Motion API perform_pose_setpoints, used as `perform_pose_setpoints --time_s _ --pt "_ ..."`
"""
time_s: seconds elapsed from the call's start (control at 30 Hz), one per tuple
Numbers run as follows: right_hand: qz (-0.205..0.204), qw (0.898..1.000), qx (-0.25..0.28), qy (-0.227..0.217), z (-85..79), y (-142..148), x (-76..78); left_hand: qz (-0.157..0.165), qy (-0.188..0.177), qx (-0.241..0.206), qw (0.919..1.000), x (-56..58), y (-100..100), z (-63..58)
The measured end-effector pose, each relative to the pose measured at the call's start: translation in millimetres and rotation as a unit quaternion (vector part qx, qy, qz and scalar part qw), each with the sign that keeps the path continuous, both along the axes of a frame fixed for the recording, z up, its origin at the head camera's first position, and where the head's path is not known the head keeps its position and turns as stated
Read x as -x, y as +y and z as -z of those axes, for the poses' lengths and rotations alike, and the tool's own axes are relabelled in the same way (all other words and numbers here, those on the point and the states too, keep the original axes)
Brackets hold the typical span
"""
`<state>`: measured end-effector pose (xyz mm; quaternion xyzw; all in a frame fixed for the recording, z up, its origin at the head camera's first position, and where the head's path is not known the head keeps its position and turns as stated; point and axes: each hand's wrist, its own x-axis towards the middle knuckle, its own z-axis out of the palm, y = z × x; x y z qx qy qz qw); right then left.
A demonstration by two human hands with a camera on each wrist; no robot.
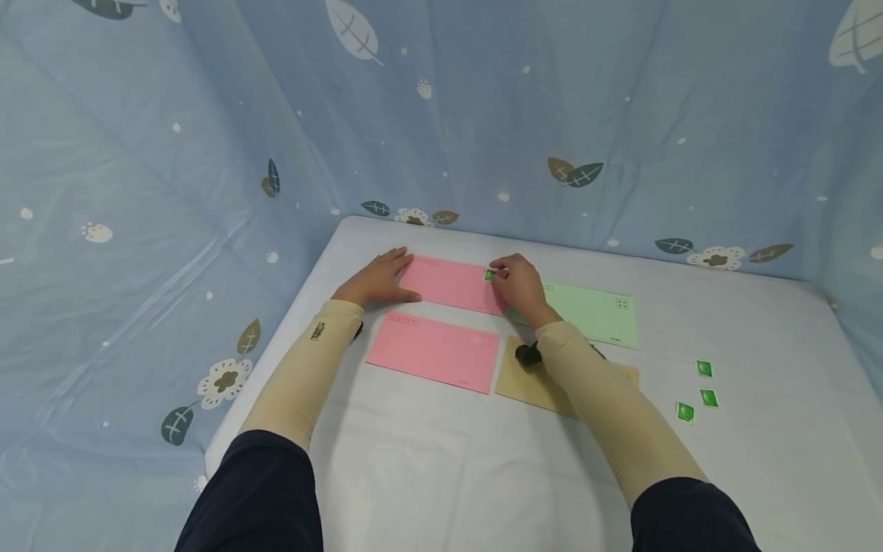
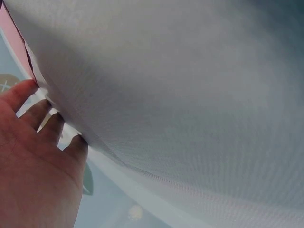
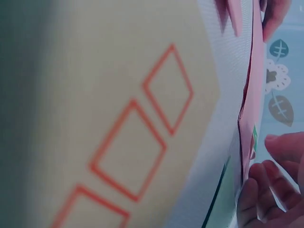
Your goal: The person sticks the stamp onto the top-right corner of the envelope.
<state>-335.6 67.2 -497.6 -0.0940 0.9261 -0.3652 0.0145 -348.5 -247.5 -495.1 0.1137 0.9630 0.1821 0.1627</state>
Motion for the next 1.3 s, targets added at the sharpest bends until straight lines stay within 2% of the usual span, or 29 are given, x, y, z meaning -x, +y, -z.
perform_pose_setpoints --time_s 0.37,0.73,1.3 --pt "-0.023 0.999 -0.043 0.001 2.6 -0.2 3.4 0.004 0.0 0.002 1.0 -3.9 1.1 -5.3" --pt "-0.041 0.997 -0.058 0.012 1.4 -0.7 2.6 0.003 0.002 0.006 1.0 -1.9 0.1 -2.5" --pt "-0.037 0.997 -0.073 0.006 2.1 -1.8 4.6 0.0 0.001 0.013 0.9999 -5.8 1.6 -6.8"
